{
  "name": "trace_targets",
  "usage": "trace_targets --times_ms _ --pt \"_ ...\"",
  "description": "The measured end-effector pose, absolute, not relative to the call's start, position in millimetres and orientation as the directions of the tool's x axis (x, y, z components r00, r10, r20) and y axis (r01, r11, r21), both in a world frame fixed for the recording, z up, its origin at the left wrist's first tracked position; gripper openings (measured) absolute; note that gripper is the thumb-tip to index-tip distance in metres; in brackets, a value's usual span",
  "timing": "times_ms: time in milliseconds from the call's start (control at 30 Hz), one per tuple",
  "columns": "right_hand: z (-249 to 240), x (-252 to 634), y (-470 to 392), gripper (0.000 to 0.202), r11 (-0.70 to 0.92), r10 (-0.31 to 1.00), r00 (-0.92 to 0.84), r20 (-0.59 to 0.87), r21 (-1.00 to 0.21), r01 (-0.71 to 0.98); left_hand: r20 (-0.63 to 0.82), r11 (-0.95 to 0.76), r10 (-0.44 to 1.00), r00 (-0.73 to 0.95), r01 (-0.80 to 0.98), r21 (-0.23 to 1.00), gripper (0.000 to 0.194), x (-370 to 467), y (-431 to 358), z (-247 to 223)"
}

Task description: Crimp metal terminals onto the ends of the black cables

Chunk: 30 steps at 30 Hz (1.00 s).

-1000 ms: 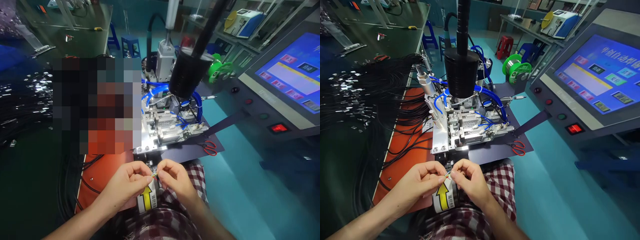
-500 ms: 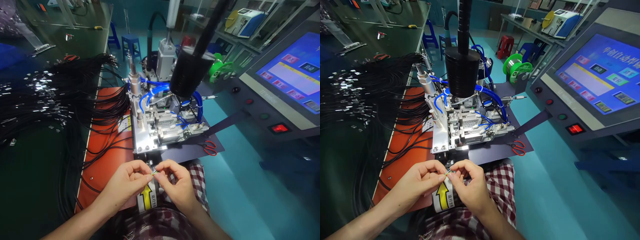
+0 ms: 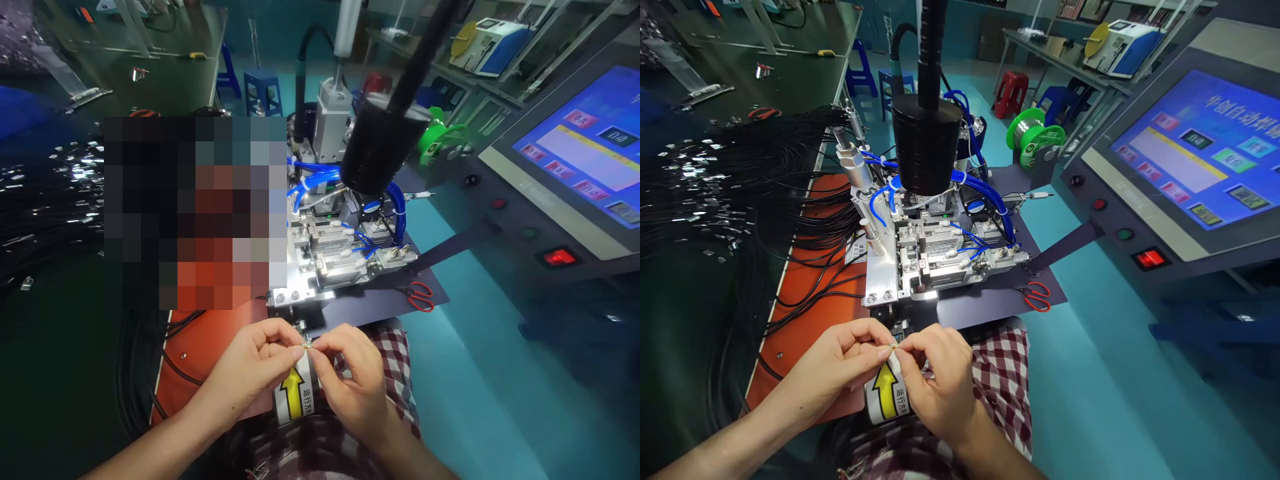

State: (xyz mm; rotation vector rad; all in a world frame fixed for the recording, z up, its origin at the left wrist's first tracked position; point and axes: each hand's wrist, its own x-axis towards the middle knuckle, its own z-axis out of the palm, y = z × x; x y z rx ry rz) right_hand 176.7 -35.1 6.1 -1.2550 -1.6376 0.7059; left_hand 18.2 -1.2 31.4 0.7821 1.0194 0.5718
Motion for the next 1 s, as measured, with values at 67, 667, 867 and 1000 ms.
trace_targets --times_ms 67,667,867,1000 --pt "6.0 175.6 -36.0 0.010 0.294 0.953 -0.060 0.297 -0.860 0.416 -0.519 0.599 0.740 0.427 -0.069 0.798 0.018 17.3 -1.8 29.5" --pt "2.4 171.1 -28.5 0.019 -0.361 0.932 -0.136 -0.335 -0.891 -0.276 -0.532 0.589 0.750 0.393 -0.033 0.807 0.026 18.7 -3.3 28.4" --pt "6.9 171.9 -31.0 0.018 -0.272 0.962 -0.039 -0.270 -0.942 -0.197 -0.539 0.576 0.758 0.367 0.010 0.817 0.023 17.9 -2.5 31.2" --pt "9.1 178.1 -28.6 0.021 -0.296 0.955 -0.054 -0.291 -0.929 -0.221 -0.538 0.562 0.775 0.332 0.028 0.827 0.021 19.2 -1.7 36.5"
